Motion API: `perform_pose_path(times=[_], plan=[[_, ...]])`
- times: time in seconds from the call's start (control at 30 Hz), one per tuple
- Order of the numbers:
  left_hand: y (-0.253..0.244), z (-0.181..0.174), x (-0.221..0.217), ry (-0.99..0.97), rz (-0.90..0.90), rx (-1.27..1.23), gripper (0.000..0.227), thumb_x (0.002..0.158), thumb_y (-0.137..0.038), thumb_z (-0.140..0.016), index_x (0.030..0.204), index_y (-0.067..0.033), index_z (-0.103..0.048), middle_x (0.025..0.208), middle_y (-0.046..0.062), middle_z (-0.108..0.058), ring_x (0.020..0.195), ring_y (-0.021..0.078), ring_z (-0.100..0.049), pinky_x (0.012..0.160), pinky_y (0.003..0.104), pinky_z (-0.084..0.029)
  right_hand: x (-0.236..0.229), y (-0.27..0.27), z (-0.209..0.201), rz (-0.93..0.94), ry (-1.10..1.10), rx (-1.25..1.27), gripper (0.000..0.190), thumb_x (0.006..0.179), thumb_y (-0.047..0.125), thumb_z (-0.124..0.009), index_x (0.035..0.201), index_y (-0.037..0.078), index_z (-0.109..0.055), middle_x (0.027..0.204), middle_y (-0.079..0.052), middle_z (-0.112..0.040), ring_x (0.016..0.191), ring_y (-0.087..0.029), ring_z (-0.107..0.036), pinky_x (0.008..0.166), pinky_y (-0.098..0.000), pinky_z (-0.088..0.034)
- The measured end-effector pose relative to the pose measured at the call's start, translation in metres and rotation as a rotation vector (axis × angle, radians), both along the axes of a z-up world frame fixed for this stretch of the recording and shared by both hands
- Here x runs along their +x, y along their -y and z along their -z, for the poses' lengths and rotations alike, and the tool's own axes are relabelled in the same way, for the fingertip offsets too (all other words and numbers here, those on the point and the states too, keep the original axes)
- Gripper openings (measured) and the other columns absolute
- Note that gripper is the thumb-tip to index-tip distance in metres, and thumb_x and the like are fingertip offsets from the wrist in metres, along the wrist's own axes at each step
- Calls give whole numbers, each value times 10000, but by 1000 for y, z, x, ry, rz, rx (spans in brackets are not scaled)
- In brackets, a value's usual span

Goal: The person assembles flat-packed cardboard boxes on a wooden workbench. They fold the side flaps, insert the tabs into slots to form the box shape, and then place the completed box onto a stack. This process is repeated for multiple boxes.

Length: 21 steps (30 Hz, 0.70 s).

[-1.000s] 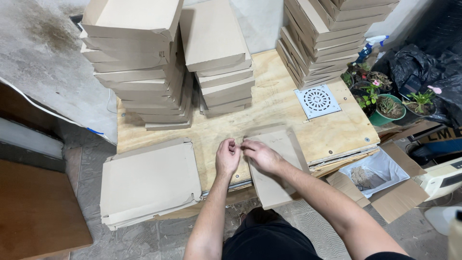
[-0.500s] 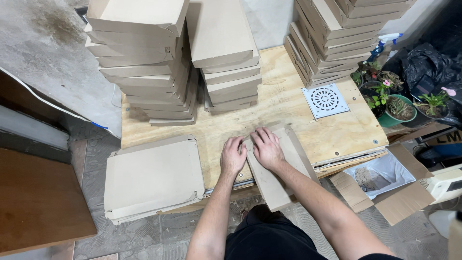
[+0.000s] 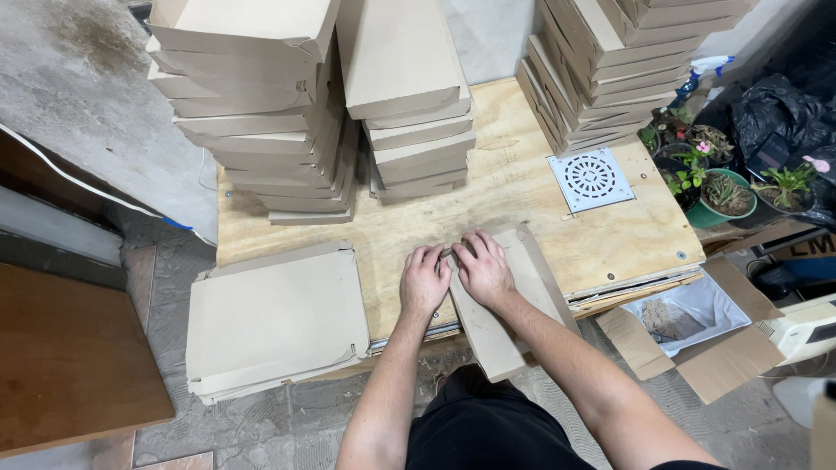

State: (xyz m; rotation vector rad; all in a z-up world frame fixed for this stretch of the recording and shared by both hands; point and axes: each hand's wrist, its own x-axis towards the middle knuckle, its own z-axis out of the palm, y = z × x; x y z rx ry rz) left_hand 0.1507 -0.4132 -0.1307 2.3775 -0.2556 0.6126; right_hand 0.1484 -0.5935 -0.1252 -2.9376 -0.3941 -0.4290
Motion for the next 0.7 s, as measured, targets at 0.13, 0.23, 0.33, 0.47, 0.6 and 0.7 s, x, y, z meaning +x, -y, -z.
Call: perform_pose_path(times=[0.13, 0.23, 0.33, 0.47, 0.6, 0.7], plan=[[2, 10, 2, 57, -31, 10, 298, 964, -267, -753, 1241, -209, -850, 1140, 14, -714, 1059, 231, -761, 931, 361, -666, -1, 1, 2, -7, 15, 8, 430, 1006, 327, -706, 1436, 318, -695, 1543, -21, -603, 1597, -308, -501, 1251, -487, -479], [3, 13, 4, 79, -47, 11, 303, 962, -258, -746, 1240, -199, -852, 1122, 19, -707, 1038, 233, -760, 919, 363, -667, 0, 1, 1, -3, 36, -4, 428, 1003, 337, -703, 1430, 319, -698, 1529, -18, -611, 1583, -305, -512, 1238, -483, -488], [0, 19, 8, 3, -64, -41, 292, 909, -204, -732, 1185, -152, -812, 1075, 33, -686, 1035, 258, -763, 928, 373, -659, 0, 0, 0, -3, 46, -5, 423, 997, 320, -692, 1420, 307, -697, 1521, -30, -613, 1570, -309, -518, 1231, -482, -491], [-3, 16, 8, -91, -75, -126, 258, 875, -185, -754, 1122, -111, -771, 1011, 72, -679, 987, 294, -760, 901, 421, -653, -1, -1, -1, 20, 55, 3, 439, 1000, 314, -670, 1438, 297, -674, 1526, -32, -608, 1568, -301, -519, 1230, -476, -493], [-6, 24, 14, -163, -85, -152, 226, 898, -265, -828, 1068, -134, -755, 975, 45, -684, 965, 264, -768, 874, 411, -652, -3, -3, -9, 18, 53, 17, 474, 1008, 300, -659, 1480, 272, -661, 1564, -50, -608, 1580, -303, -519, 1238, -475, -496], [-8, 22, 13, -152, -82, -126, 194, 933, -286, -823, 892, -159, -683, 872, 37, -638, 912, 283, -758, 822, 412, -639, -1, 2, -11, 45, -14, 35, 521, 996, 274, -689, 1516, 254, -652, 1627, -80, -561, 1589, -329, -493, 1251, -507, -479]])
